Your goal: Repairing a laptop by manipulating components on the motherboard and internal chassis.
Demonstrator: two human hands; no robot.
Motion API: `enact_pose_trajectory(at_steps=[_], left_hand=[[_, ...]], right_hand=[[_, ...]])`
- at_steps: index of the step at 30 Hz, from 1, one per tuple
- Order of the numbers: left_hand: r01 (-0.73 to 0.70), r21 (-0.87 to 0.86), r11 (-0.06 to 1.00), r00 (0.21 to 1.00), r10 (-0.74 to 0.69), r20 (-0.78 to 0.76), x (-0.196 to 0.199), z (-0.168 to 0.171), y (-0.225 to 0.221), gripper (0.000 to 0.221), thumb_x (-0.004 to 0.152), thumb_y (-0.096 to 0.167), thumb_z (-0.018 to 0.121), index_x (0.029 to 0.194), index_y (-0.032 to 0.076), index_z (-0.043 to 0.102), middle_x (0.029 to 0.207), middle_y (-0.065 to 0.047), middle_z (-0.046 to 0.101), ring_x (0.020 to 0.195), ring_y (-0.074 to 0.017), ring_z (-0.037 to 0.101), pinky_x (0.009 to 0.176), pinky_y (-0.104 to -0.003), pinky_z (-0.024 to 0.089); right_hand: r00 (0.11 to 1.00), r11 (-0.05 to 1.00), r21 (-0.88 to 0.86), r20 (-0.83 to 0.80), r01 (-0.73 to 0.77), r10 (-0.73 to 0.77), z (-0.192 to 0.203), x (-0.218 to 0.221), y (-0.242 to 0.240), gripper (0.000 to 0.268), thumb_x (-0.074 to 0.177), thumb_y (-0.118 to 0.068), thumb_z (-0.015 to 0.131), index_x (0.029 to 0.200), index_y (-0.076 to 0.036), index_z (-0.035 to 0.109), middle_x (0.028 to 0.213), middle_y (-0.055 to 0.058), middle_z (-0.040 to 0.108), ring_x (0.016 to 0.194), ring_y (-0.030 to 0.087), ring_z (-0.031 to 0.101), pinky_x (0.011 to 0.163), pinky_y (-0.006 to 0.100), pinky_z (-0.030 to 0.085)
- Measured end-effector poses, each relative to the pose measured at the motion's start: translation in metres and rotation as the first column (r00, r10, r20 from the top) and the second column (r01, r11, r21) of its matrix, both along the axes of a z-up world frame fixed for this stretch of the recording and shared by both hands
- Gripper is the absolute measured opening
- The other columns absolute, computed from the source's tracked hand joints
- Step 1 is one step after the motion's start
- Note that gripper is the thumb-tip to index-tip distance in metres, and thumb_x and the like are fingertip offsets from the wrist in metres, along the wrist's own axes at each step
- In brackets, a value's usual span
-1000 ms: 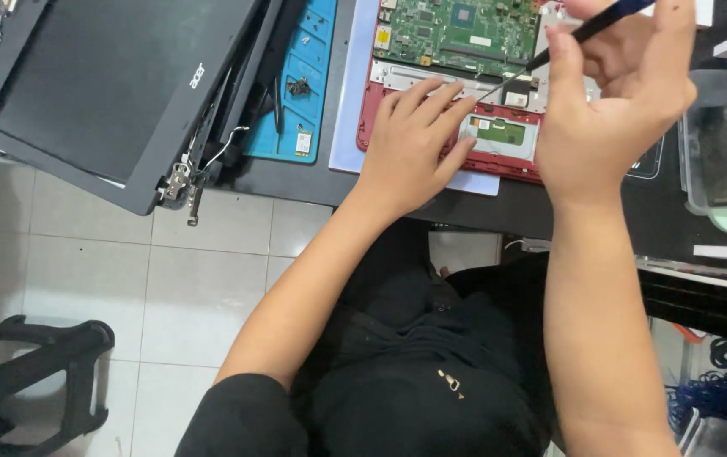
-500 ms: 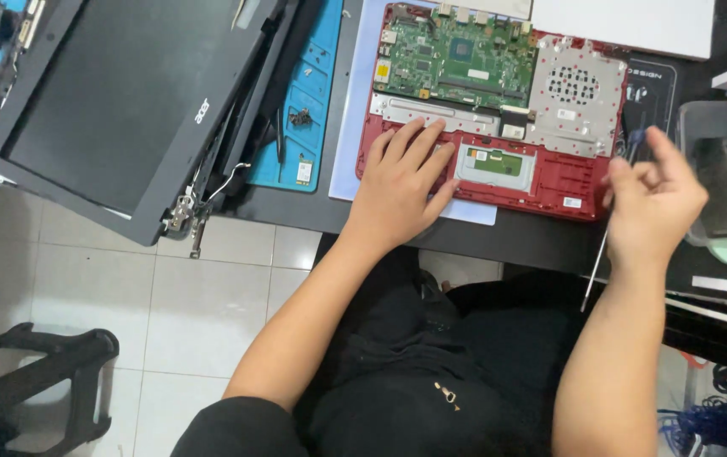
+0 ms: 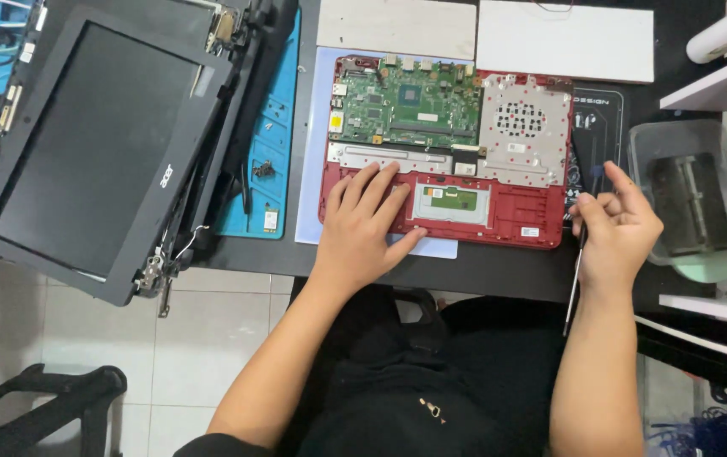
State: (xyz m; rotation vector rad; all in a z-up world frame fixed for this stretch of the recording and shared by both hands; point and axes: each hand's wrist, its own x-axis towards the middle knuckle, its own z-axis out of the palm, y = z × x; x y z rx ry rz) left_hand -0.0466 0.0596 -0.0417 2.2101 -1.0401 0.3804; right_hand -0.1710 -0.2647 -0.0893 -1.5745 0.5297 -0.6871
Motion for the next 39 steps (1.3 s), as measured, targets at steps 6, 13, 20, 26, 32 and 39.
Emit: enact_pose_trajectory(at_steps=[6,13,20,26,32,39], left_hand=[[-0.011,0.012,1.000,1.000,0.011,-0.020,0.001,-0.006,0.001,0.049,0.090,0.035,0.077,0.126,0.004,0.068,0.147,-0.014,0.057,0.140,-0.0347,0.049,0.115,-0.051,0.037],[-0.024,0.059,0.998,1.000,0.024,-0.006,0.006,-0.003,-0.010,0.044,0.094,0.032,0.073,0.132,0.011,0.066,0.155,-0.014,0.050,0.145,-0.0341,0.046,0.115,-0.051,0.037],[-0.084,0.207,0.975,0.994,0.095,-0.045,0.022,0.003,-0.033,0.073,0.091,0.052,0.068,0.155,0.021,0.048,0.167,-0.017,0.025,0.155,-0.0364,0.025,0.120,-0.068,0.021],[-0.098,0.248,0.964,0.989,0.122,-0.084,0.023,-0.002,-0.034,0.075,0.090,0.056,0.067,0.153,0.022,0.048,0.168,-0.018,0.023,0.156,-0.0366,0.024,0.121,-0.069,0.020],[-0.069,0.264,0.962,0.989,0.100,-0.107,0.026,0.000,-0.038,0.076,0.088,0.054,0.068,0.152,0.018,0.049,0.167,-0.022,0.023,0.155,-0.0397,0.024,0.119,-0.071,0.019],[-0.064,0.242,0.968,0.993,0.087,-0.086,0.022,-0.001,-0.037,0.076,0.088,0.052,0.069,0.151,0.015,0.049,0.164,-0.025,0.023,0.153,-0.0438,0.022,0.116,-0.073,0.017]], right_hand=[[1.000,1.000,-0.010,0.013,-0.014,0.014,-0.007,-0.002,-0.003,0.051,0.100,0.011,0.068,0.150,0.009,0.058,0.087,0.007,0.065,0.072,0.011,0.061,0.064,0.022,0.048],[1.000,0.999,-0.043,0.018,0.009,-0.008,-0.016,-0.003,-0.010,0.049,0.102,0.012,0.068,0.151,0.010,0.058,0.082,0.007,0.064,0.070,0.012,0.064,0.065,0.024,0.050],[0.999,0.999,-0.036,0.037,0.017,-0.015,-0.011,-0.003,-0.007,0.043,0.104,0.013,0.065,0.146,0.011,0.058,0.083,0.006,0.063,0.071,0.012,0.064,0.061,0.023,0.051],[0.999,1.000,-0.016,0.031,0.011,-0.011,-0.011,-0.003,-0.005,0.042,0.105,0.012,0.065,0.146,0.011,0.057,0.084,0.007,0.064,0.072,0.012,0.064,0.061,0.022,0.050],[0.999,0.999,-0.024,0.035,0.023,-0.022,-0.012,-0.003,-0.007,0.045,0.105,0.012,0.065,0.149,0.010,0.058,0.084,0.007,0.064,0.071,0.012,0.063,0.063,0.024,0.050],[0.997,1.000,0.008,0.074,0.015,-0.015,-0.013,-0.002,-0.008,0.046,0.106,0.011,0.065,0.151,0.010,0.057,0.083,0.007,0.063,0.071,0.012,0.063,0.066,0.024,0.049]])
